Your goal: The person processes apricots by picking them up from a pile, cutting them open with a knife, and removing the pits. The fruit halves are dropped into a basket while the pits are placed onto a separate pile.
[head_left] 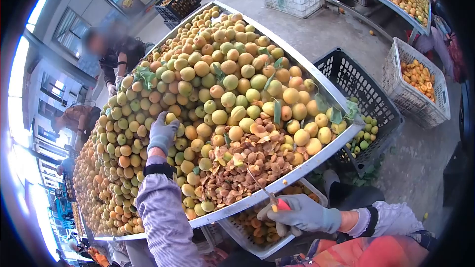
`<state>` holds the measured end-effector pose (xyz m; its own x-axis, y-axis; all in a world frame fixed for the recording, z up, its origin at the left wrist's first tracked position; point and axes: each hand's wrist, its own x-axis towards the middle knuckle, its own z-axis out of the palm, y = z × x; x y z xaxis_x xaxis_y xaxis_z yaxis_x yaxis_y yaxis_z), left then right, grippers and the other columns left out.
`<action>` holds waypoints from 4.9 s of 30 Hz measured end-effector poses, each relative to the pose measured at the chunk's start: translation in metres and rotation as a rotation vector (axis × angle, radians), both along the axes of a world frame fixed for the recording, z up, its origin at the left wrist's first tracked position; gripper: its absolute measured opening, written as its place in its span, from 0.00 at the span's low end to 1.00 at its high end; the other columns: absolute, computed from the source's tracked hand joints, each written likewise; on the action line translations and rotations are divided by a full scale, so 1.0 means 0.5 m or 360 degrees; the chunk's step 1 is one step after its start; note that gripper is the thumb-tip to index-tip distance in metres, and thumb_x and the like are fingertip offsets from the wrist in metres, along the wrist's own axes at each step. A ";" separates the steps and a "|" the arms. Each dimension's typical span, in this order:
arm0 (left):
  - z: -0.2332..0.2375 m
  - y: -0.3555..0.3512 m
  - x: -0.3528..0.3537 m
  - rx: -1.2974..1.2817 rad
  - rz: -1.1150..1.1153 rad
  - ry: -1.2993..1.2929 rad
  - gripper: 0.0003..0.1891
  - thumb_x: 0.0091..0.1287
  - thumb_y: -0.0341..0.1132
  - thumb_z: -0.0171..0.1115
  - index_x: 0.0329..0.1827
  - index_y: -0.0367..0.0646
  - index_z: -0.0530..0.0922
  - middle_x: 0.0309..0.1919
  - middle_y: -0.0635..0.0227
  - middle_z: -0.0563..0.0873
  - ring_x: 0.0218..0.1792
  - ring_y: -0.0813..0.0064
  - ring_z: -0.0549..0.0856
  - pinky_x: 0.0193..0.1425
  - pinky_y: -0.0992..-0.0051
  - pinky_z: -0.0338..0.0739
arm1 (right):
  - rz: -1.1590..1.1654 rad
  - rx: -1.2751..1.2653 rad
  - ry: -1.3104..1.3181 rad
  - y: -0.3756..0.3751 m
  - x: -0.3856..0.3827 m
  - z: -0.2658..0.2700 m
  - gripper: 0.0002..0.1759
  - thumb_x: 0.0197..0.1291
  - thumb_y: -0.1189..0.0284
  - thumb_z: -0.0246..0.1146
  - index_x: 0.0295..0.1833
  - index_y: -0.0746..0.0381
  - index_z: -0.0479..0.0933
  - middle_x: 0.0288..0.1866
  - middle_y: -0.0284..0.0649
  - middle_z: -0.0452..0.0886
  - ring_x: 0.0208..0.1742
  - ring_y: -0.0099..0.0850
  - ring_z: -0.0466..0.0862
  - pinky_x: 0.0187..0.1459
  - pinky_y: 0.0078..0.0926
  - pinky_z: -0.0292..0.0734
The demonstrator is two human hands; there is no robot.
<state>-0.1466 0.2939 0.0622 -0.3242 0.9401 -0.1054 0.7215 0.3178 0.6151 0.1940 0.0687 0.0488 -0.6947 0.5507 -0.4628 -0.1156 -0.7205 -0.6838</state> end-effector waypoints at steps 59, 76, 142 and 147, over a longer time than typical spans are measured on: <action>-0.020 -0.142 -0.028 0.0363 -0.0615 0.0586 0.27 0.56 0.29 0.66 0.61 0.48 0.73 0.52 0.62 0.82 0.53 0.63 0.80 0.58 0.71 0.73 | -0.0077 0.0060 0.0028 -0.023 -0.028 -0.021 0.18 0.63 0.58 0.61 0.48 0.61 0.75 0.21 0.33 0.78 0.12 0.17 0.70 0.13 0.14 0.64; -0.009 -0.169 -0.116 0.0307 0.0512 -0.0463 0.14 0.64 0.37 0.63 0.49 0.43 0.75 0.38 0.71 0.80 0.34 0.78 0.79 0.36 0.78 0.78 | 0.0004 0.0047 -0.0077 -0.026 -0.030 -0.021 0.17 0.63 0.58 0.61 0.45 0.61 0.74 0.21 0.33 0.78 0.13 0.17 0.70 0.14 0.13 0.63; 0.172 -0.257 0.533 -0.0023 -0.1449 -0.1042 0.23 0.50 0.28 0.67 0.52 0.35 0.76 0.60 0.57 0.69 0.54 0.66 0.78 0.59 0.76 0.72 | -0.0058 0.0420 -0.0044 -0.061 -0.035 -0.059 0.17 0.61 0.57 0.59 0.37 0.62 0.74 0.25 0.34 0.78 0.25 0.23 0.78 0.29 0.23 0.73; 0.083 -0.240 0.755 -0.0216 -0.1929 -0.0763 0.21 0.59 0.29 0.66 0.55 0.33 0.74 0.53 0.62 0.74 0.46 0.76 0.80 0.49 0.79 0.77 | 0.0031 0.0405 -0.0098 -0.054 -0.012 -0.050 0.20 0.60 0.54 0.58 0.35 0.63 0.75 0.25 0.37 0.80 0.23 0.27 0.80 0.29 0.26 0.74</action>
